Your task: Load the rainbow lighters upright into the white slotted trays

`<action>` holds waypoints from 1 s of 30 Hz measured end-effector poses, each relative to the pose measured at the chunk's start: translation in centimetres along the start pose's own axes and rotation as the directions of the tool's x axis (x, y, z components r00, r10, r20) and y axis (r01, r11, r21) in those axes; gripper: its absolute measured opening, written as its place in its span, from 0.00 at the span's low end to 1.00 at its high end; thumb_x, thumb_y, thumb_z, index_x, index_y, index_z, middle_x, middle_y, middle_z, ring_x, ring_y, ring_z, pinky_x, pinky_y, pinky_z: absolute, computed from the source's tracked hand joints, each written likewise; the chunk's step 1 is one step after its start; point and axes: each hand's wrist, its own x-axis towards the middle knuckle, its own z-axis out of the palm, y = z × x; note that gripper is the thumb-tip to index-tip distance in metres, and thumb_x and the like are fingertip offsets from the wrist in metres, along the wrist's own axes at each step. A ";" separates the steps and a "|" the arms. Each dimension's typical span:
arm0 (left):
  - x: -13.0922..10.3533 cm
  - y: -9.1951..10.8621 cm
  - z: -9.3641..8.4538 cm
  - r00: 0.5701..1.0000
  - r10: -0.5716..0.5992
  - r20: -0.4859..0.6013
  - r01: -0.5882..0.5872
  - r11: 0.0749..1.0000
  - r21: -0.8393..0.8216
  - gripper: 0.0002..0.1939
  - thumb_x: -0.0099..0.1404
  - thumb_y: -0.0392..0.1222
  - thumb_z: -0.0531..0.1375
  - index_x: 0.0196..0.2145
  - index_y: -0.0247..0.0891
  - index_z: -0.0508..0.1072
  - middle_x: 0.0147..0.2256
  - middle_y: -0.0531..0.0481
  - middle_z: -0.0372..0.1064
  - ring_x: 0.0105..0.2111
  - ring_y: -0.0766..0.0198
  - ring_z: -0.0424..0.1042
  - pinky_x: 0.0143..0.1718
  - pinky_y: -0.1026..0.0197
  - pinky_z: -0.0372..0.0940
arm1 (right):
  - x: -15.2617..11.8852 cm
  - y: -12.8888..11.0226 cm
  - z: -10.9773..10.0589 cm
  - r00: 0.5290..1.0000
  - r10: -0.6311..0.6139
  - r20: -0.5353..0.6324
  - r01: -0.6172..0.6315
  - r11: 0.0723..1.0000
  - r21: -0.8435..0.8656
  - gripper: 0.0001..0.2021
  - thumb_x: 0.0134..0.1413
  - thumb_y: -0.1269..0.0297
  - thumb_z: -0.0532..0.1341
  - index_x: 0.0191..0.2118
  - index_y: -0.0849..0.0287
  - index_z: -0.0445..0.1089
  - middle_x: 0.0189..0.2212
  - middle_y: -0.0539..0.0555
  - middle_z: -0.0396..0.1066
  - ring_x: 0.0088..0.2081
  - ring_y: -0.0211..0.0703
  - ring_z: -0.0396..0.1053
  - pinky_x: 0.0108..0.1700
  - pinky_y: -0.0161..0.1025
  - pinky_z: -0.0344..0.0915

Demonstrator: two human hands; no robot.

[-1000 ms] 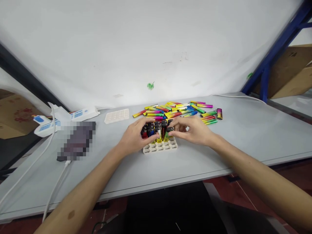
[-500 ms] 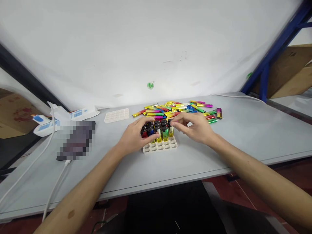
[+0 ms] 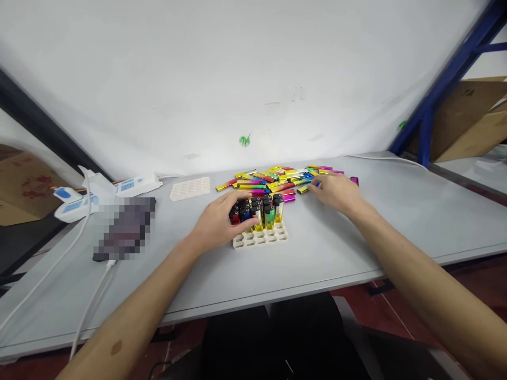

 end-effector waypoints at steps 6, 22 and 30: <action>0.0 -0.3 0.0 1.000 0.019 0.010 -0.019 1.000 -0.002 0.26 0.64 0.58 0.63 0.54 0.43 0.68 0.52 0.47 0.74 0.51 0.53 0.74 0.51 0.52 0.70 | -0.2 -0.5 0.3 1.000 -0.001 0.022 0.002 0.999 -0.041 0.18 0.63 0.51 0.53 0.38 0.57 0.75 0.34 0.61 0.77 0.42 0.59 0.72 0.40 0.49 0.64; 0.0 -0.4 -0.1 0.998 0.050 -0.039 -0.050 0.999 0.008 0.25 0.65 0.58 0.61 0.54 0.43 0.68 0.51 0.46 0.75 0.51 0.53 0.75 0.51 0.52 0.70 | -0.6 -1.9 1.2 0.934 -0.357 -0.032 0.356 0.911 0.207 0.15 0.62 0.55 0.57 0.47 0.56 0.75 0.41 0.61 0.71 0.48 0.57 0.67 0.48 0.49 0.64; 0.0 -0.4 -0.4 0.998 0.022 -0.060 -0.022 1.000 -0.005 0.22 0.67 0.56 0.60 0.54 0.43 0.69 0.46 0.48 0.77 0.45 0.57 0.76 0.46 0.56 0.71 | -1.0 -2.5 1.5 0.894 -0.445 0.054 0.414 0.867 0.277 0.12 0.59 0.55 0.61 0.41 0.57 0.75 0.40 0.60 0.71 0.48 0.56 0.67 0.47 0.48 0.65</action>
